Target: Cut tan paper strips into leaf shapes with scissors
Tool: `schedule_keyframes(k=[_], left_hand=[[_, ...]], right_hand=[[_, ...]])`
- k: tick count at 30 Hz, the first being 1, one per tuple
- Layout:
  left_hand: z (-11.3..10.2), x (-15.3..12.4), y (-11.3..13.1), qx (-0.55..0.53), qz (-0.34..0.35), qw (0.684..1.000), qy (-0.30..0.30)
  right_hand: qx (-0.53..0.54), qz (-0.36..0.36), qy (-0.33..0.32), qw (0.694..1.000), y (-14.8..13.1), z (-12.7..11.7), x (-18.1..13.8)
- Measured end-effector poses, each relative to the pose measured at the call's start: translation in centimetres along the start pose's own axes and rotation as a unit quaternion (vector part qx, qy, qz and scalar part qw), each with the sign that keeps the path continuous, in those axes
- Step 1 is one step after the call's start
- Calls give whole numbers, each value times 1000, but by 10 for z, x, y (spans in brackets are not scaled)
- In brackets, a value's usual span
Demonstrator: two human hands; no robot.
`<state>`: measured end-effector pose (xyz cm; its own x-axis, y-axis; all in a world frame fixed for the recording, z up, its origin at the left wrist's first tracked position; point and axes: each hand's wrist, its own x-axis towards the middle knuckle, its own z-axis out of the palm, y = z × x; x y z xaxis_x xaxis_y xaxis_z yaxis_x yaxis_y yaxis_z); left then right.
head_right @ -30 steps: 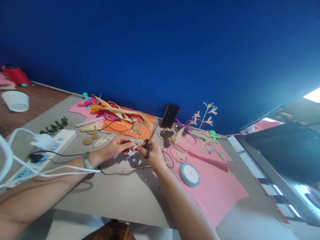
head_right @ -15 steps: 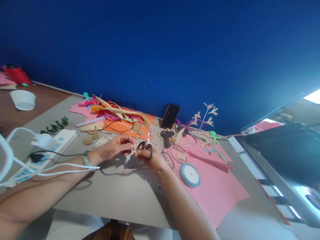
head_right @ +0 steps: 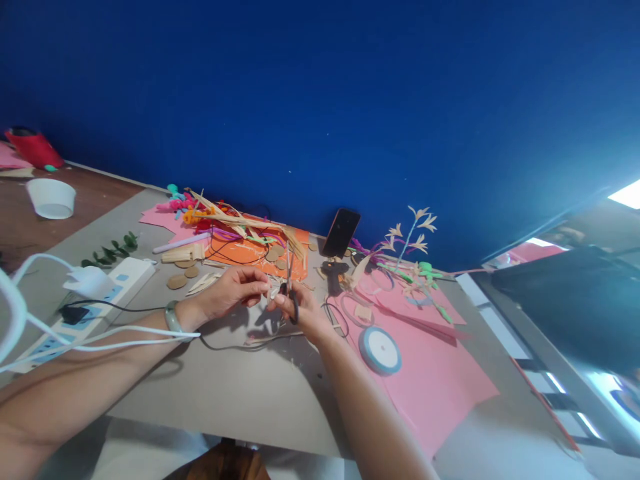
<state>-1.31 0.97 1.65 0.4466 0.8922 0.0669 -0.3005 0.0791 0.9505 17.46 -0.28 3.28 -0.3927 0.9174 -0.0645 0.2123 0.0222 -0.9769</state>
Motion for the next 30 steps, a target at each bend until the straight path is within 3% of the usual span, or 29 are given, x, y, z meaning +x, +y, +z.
schedule_keyframes(k=[5,8,30], left_hand=[[-4,3,-3,18,16,998,57],[-6,5,-6,23,22,997,70],[-4,4,-6,13,14,995,93]], right_hand=[[-215,-37,15,976,5,-7,0],[-261,-33,7,965,7,-8,0],[-104,53,-53,992,10,-4,2]])
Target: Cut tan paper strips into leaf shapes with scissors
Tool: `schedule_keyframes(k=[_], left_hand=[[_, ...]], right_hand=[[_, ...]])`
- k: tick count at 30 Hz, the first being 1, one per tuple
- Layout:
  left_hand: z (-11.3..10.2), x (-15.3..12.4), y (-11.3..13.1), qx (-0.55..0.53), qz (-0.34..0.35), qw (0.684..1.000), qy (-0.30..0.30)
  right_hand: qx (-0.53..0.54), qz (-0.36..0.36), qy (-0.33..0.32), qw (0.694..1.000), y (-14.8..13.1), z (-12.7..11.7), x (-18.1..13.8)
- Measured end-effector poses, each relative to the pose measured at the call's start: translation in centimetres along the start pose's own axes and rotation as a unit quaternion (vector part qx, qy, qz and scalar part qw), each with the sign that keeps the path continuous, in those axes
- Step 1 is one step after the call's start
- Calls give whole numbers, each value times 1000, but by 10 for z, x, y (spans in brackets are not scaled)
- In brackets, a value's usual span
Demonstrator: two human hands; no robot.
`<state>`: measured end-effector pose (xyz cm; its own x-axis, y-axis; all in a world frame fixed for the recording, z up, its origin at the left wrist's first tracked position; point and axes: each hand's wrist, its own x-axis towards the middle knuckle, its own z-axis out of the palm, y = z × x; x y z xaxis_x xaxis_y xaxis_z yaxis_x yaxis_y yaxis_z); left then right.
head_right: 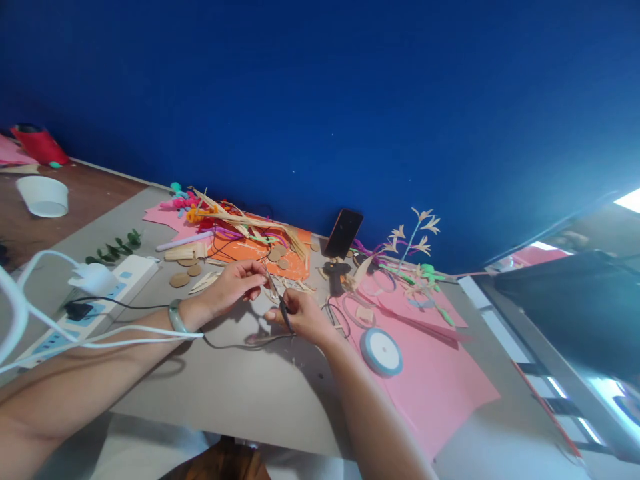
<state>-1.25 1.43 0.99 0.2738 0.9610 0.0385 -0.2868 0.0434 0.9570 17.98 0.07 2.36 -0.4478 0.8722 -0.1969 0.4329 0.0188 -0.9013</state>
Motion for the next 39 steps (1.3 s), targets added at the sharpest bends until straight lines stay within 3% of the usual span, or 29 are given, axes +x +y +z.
schedule_keyframes(k=[22,25,32,35,39], left_hand=[[-1,1,-1,13,6,1000,-6],[0,0,0,12,4,1000,-6],[0,-1,1,24,-1,1000,-6],[-1,0,0,26,-2,1000,-6],[-1,1,0,23,-10,1000,-4]], right_hand=[[17,38,7,999,-7,-4,-3],[37,22,37,998,-5,-4,-2],[87,-31,177,980,-10,1,0],[78,-41,180,980,-14,1,-2],[69,-68,136,986,-15,-3,-3]])
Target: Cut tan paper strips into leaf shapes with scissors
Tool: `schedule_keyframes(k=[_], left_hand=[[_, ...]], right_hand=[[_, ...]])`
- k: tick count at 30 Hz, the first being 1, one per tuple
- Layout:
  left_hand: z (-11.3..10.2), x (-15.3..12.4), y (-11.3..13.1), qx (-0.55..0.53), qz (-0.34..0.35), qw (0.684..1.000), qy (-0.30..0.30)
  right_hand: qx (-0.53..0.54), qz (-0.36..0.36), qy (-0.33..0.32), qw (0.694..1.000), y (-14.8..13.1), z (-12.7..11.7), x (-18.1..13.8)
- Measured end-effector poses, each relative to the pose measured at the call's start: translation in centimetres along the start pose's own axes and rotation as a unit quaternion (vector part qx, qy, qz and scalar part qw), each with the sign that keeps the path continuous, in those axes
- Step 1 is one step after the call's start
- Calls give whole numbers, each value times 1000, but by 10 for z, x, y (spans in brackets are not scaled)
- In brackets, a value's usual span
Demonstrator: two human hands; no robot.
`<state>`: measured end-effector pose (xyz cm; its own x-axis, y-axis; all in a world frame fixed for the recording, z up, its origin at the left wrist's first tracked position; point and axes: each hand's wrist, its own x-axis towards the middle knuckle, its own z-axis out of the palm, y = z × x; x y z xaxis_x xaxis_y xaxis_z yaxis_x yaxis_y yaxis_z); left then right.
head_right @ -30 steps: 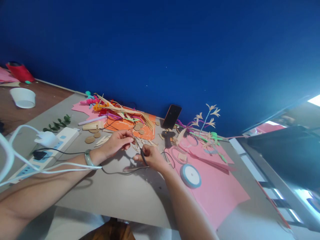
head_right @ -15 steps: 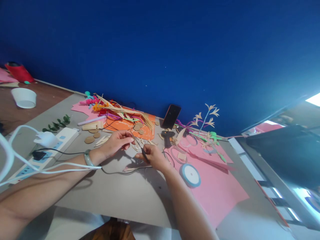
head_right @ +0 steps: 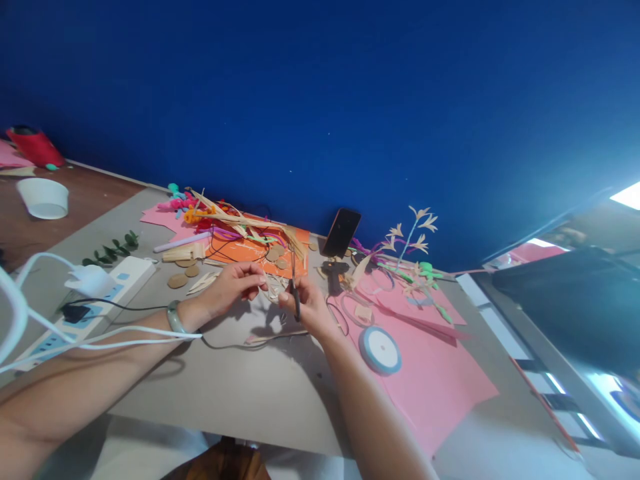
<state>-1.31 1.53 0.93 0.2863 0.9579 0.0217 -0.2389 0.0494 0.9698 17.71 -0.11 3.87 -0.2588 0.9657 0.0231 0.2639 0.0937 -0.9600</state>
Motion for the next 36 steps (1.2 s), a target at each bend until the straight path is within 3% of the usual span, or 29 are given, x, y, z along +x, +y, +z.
schedule_keyframes(k=[3,11,16,17,19,22,24,26,28,30,32,34,36], left_hand=[[0,0,0,6,2,1000,6],[4,-2,2,20,-13,1000,-17],[4,-2,3,46,-44,998,-20],[3,-3,3,57,-57,995,-51],[2,-7,3,90,-98,974,-182],[1,-16,1,144,-183,873,-428],[1,-21,-1,171,-229,809,-514],[0,-22,0,184,-243,785,-539],[-1,-21,4,185,-238,789,-535],[-1,-20,9,187,-239,793,-528],[0,-20,13,191,-253,790,-524],[2,-21,16,189,-269,785,-525],[4,-23,16,181,-283,782,-525]], right_hand=[[1,10,-4,1000,1,0,0],[36,-1,83,996,13,15,-2],[19,-15,109,994,15,7,2],[17,-20,121,992,15,5,4],[10,-23,130,991,14,4,9],[-4,-18,67,998,11,16,18],[6,-13,-23,1000,7,30,24],[46,-6,-121,992,2,41,32],[60,-4,-178,982,-3,43,39],[14,-6,-152,988,-5,37,46],[-99,-14,-93,991,-2,24,49],[-236,-40,-34,970,5,10,48],[-310,-60,-14,949,15,1,44]])
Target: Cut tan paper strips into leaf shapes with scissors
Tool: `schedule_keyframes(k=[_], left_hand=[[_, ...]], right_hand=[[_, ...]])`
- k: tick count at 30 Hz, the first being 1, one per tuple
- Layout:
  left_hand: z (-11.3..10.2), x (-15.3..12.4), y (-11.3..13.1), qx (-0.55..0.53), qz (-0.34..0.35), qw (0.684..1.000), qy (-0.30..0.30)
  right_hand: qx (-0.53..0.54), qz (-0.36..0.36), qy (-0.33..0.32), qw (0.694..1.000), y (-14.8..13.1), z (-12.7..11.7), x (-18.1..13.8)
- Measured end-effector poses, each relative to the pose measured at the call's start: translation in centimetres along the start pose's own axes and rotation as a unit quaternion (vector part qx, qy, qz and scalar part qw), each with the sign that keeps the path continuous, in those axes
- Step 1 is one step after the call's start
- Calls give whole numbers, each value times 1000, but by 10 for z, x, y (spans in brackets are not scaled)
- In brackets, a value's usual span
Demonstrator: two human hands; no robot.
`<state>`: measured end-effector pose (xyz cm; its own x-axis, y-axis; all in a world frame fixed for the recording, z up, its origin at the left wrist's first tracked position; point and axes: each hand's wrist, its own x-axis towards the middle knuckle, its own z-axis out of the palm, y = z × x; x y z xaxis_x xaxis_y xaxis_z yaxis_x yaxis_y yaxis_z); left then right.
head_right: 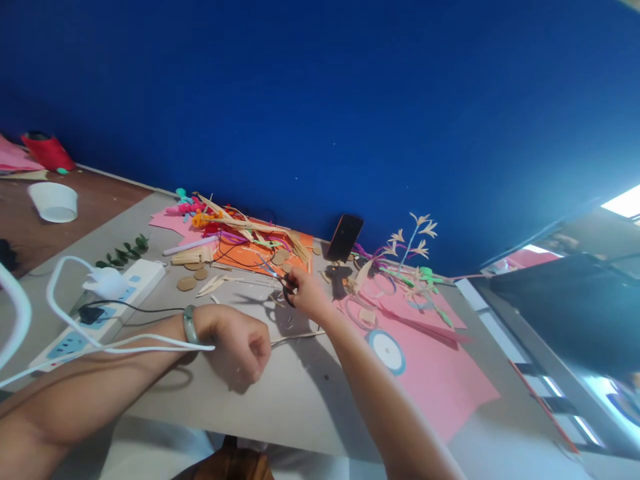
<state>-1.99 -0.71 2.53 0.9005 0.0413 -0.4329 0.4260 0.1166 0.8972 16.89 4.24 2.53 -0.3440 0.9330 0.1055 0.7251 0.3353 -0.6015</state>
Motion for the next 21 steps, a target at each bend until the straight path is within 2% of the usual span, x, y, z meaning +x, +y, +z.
schedule_keyframes(k=[4,7,10,13,16,19,21], left_hand=[[2,3,-3,-5,3,1000,13],[-2,2,-5,-9,62,996,59],[-9,-2,-4,-63,161,971,164],[-19,-4,0,-140,223,916,303],[-31,0,1,-175,226,861,421],[-40,5,-4,-137,207,847,470],[-45,4,-10,-112,171,847,491]], right_hand=[[-54,0,-11,998,16,5,-11],[-79,18,-15,997,25,11,-11],[-76,25,-12,997,32,16,-6],[-65,24,-10,998,38,19,-1],[-53,27,-3,998,41,20,-1],[-41,38,10,998,42,20,-4],[-29,45,15,998,43,20,-7]])
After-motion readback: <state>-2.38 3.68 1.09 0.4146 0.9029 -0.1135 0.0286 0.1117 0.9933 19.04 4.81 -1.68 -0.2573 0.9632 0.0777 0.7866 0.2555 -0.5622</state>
